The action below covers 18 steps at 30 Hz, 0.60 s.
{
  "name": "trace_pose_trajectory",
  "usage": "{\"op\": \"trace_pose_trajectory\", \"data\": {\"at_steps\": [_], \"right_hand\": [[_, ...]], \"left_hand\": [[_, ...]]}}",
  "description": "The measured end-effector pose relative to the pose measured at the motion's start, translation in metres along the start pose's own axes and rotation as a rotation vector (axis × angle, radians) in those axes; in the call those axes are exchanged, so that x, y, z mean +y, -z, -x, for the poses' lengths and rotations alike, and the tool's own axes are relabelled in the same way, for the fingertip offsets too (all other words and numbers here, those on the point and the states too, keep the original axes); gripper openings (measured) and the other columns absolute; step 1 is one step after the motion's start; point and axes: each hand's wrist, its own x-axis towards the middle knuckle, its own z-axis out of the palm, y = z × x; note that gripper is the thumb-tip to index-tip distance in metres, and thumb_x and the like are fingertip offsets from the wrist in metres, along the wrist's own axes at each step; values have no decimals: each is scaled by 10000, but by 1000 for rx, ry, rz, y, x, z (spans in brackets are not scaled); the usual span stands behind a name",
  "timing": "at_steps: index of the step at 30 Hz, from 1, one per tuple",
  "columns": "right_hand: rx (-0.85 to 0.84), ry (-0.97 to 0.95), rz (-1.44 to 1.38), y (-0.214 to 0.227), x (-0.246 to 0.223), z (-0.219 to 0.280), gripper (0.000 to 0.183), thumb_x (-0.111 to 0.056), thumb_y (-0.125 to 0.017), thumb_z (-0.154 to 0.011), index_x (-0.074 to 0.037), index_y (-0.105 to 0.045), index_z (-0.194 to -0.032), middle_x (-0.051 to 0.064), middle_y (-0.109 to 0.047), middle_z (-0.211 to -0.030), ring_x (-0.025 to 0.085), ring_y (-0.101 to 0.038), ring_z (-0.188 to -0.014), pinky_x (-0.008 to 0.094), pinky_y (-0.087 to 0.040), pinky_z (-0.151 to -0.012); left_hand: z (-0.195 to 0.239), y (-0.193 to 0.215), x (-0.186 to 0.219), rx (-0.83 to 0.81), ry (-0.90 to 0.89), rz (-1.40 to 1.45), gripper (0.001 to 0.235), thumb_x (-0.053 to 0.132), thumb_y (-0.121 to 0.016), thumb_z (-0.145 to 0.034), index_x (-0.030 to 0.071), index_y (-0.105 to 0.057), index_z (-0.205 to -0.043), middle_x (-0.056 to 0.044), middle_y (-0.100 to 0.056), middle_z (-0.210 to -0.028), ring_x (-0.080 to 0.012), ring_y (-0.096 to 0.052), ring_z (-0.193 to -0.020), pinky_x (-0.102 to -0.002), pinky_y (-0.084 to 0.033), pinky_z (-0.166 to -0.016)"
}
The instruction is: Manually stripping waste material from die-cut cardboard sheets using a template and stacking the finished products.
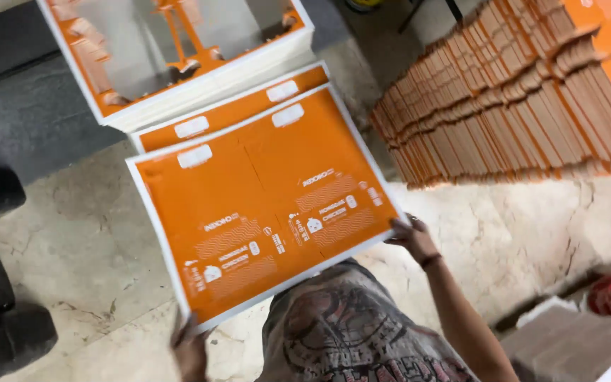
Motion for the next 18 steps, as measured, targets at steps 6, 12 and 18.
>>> {"op": "trace_pose_trajectory", "data": {"at_steps": [6,12,18], "right_hand": [[115,-155,-76,-13,29,-18,350,-206,-753,-860,-17,-594,-1109,153,-634,-970,317,-676,-883,484,-650,-773],[98,-304,-223,-14,67,-27,207,-141,-689,-920,-56,-671,-1107,39,-680,-1084,220,-660,-923,367,-595,-806],[7,-421,-249,-48,87,-4,416,-194,-852,-855,-8,-538,-1053,207,-620,-904,310,-678,-745,486,-625,-743]], "left_hand": [[6,-40,-19,272,142,-338,572,195,-632,-955,76,-521,-1503,-129,-608,-1350,-357,-623,-1127,-495,-630,-770],[-14,-28,-23,342,158,-409,561,170,-755,-867,39,-614,-1394,-193,-649,-1339,-323,-660,-1102,-431,-634,-798],[-48,-123,-58,121,-413,-724,756,172,-784,-868,125,-451,-1545,-121,-470,-1531,-307,-479,-1367,-383,-401,-1114]]}}
